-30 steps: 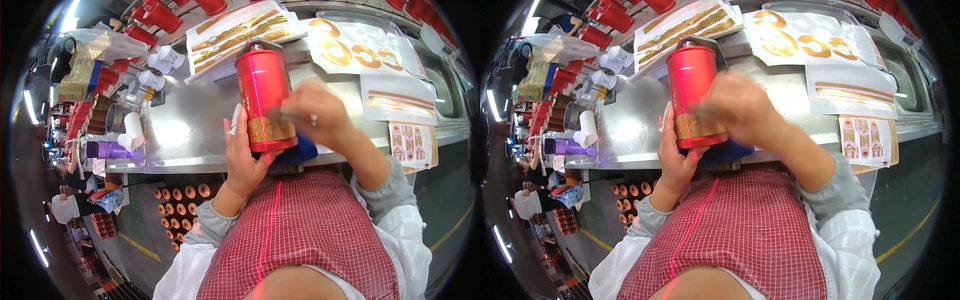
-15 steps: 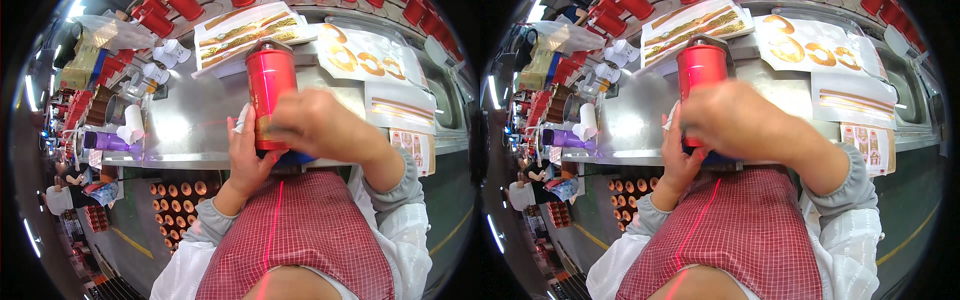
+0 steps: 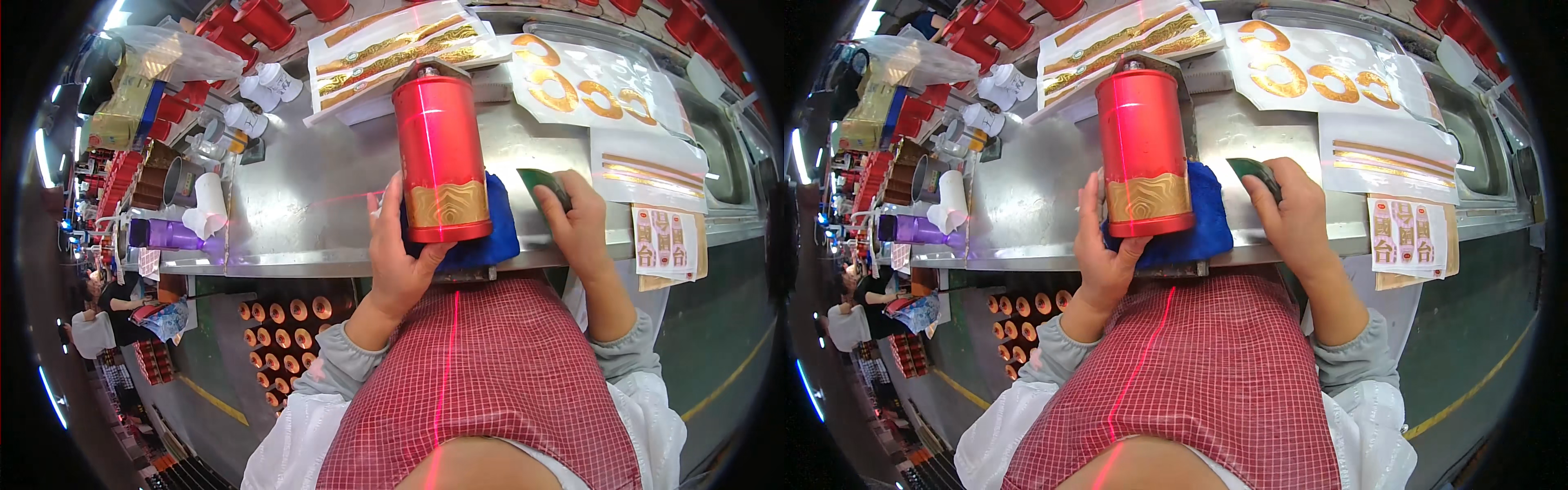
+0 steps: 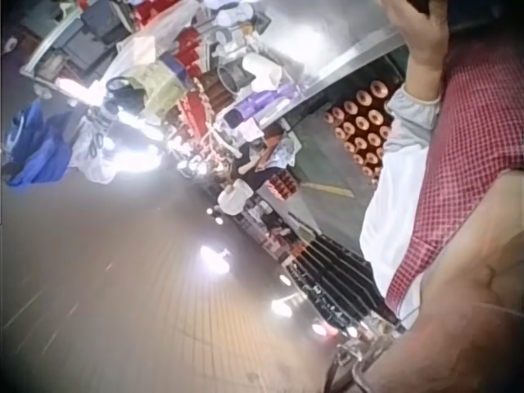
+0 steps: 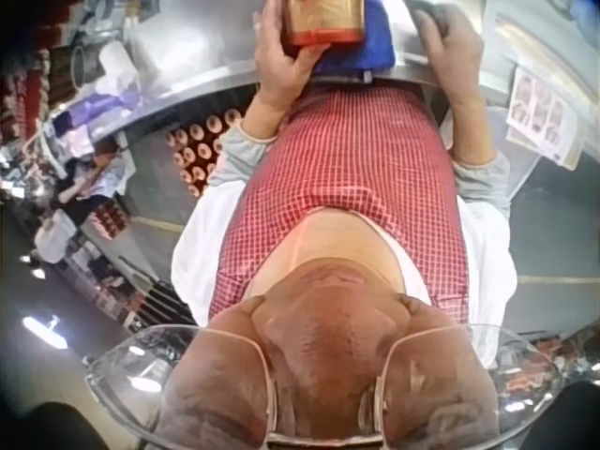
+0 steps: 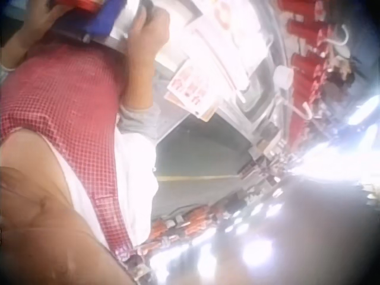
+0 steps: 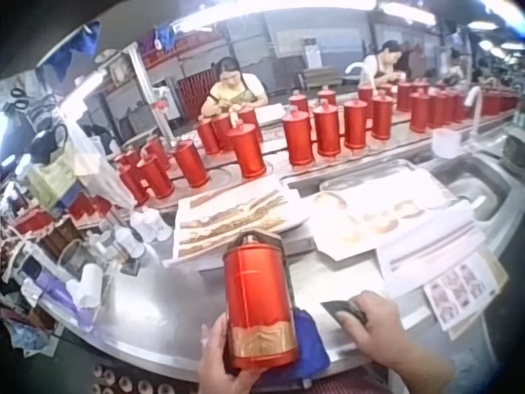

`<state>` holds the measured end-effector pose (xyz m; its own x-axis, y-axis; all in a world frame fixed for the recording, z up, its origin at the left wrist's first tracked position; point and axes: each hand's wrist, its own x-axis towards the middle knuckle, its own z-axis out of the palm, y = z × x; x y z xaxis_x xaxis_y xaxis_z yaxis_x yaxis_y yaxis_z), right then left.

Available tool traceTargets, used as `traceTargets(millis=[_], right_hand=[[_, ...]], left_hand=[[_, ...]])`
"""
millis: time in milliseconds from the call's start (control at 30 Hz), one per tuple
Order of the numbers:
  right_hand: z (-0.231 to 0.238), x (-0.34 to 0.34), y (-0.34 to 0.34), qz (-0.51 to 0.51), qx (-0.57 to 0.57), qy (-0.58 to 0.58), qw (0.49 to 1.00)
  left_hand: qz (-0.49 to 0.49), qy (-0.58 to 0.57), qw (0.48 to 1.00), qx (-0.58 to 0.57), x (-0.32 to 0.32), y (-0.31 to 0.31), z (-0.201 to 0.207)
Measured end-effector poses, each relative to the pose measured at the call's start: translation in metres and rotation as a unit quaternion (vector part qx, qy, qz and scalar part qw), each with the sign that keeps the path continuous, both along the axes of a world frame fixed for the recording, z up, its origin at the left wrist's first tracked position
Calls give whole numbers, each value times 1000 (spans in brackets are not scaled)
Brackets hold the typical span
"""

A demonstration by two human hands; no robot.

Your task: The person applies gold decorative stickers to red cylindrical containers. They use a green scraper tool to smooth the stickers onto the curved surface and a wooden stick to press down the edges. The person handles multiple containers, applying stickers to the sides and the top lids, then places the finished items on a nearby tray.

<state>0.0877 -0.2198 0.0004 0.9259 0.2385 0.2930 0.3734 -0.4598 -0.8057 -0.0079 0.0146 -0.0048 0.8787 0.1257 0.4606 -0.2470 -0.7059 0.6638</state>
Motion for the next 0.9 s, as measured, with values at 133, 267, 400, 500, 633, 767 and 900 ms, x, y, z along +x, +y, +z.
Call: traceTargets(millis=[133, 267, 400, 500, 633, 767, 900], right_hand=[[52, -4, 26, 202, -7, -228, 952], [65, 34, 53, 243, -19, -239, 940], [76, 28, 63, 364, 2, -245, 899], [65, 50, 62, 259, 12, -231, 938], [59, 21, 51, 374, 68, -224, 898], [37, 52, 43, 180, 59, -262, 946], [50, 11, 38, 429, 117, -142, 884]], left_hand=[[15, -70, 996, 54, -4, -1, -6], [-5, -63, 995, 75, 0, -5, 5], [1, -17, 998, 66, -2, -1, 7], [-10, -32, 998, 55, 2, 0, 4], [-10, -8, 999, 33, -1, 3, -2], [-17, -15, 1000, 7, -1, -2, 0], [-4, -25, 999, 32, 2, -2, 2]])
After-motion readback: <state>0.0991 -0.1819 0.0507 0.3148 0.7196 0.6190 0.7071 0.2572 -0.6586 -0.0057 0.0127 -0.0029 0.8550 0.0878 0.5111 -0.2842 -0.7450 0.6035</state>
